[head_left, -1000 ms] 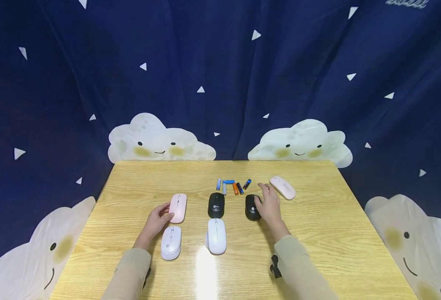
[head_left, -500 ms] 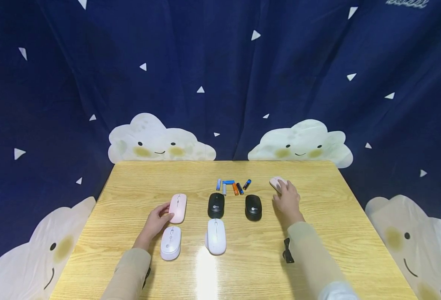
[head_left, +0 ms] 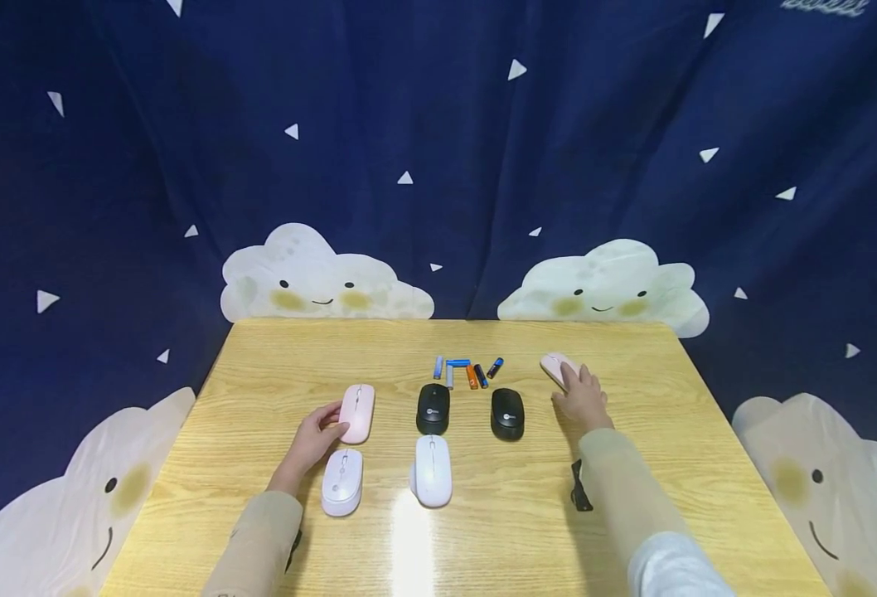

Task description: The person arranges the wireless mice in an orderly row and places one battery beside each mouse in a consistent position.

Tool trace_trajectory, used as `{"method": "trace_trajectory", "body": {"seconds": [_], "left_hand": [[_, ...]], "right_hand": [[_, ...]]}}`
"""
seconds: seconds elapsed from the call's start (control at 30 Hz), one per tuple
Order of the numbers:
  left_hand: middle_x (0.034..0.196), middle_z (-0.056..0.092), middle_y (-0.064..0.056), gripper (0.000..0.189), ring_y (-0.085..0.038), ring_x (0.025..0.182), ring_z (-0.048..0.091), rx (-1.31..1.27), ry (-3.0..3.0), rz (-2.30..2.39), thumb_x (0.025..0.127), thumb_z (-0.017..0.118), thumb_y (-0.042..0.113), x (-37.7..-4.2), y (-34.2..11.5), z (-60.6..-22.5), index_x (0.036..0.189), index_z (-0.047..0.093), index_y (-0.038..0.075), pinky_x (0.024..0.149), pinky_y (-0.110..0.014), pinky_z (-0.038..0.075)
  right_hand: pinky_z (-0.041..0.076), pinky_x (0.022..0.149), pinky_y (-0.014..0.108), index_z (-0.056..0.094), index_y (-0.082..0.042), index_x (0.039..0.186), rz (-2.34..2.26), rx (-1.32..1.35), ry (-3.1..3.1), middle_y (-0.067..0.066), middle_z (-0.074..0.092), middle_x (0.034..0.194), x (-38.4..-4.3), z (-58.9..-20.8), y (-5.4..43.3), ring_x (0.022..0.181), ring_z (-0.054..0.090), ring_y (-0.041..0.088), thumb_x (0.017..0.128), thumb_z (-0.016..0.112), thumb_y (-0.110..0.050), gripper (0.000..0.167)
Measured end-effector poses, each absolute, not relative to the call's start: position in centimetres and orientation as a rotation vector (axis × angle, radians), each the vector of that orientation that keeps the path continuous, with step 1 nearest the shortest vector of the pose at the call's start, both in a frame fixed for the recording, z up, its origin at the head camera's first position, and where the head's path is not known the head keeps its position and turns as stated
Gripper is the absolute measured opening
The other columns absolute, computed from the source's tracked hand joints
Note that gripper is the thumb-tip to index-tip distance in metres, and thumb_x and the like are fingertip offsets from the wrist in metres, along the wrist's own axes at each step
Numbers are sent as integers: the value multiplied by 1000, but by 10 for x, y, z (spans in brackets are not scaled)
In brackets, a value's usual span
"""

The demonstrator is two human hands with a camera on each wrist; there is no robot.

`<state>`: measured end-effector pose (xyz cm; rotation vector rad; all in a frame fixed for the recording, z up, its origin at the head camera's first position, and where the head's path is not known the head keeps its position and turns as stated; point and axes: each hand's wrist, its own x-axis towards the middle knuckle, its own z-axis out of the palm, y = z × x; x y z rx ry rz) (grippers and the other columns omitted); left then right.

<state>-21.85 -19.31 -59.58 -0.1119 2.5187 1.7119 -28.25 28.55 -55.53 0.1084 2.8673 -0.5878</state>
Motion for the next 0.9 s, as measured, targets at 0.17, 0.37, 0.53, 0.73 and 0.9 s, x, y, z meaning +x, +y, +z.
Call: {"method": "trace_trajectory", "body": {"seconds": [0.17,0.37,0.53,0.73,0.9], "left_hand": [[116,56,-20,49,-30,110,51,-132,2499,1721,86,61,7,-219,-192,-594,130,45,-3,89,-31,45],[116,56,-21,49,-30,110,52,-115,2494,1735,85,62,6,-219,-191,-595,130,45,-4,87,-28,46],[116,56,-21,49,-30,110,52,-109,2494,1741,85,62,5,-218,-191,-594,130,45,-4,88,-29,45],[115,56,-21,48,-31,109,52,-116,2488,1756,85,62,5,-219,-192,-594,129,46,-5,84,-26,46],[113,57,-21,47,-31,107,53,-119,2502,1762,84,62,4,-218,-192,-595,128,47,-5,83,-23,46]], "right_hand": [[10,101,66,13,-8,146,-542,69,2834,33,-2,145,-285,-553,287,130,2,53,91,50,-25,68],[9,101,67,9,-8,146,-528,48,2767,32,-7,145,-286,-551,288,130,-2,53,92,50,-26,71],[10,100,67,9,-6,146,-527,53,2747,32,-5,146,-284,-549,285,131,0,52,91,52,-26,72],[21,97,67,21,-6,143,-559,71,2816,34,8,141,-283,-548,282,125,15,55,88,53,-20,65],[37,84,63,32,-4,134,-627,77,2875,36,16,132,-285,-557,282,114,29,56,88,51,-14,51]]}}
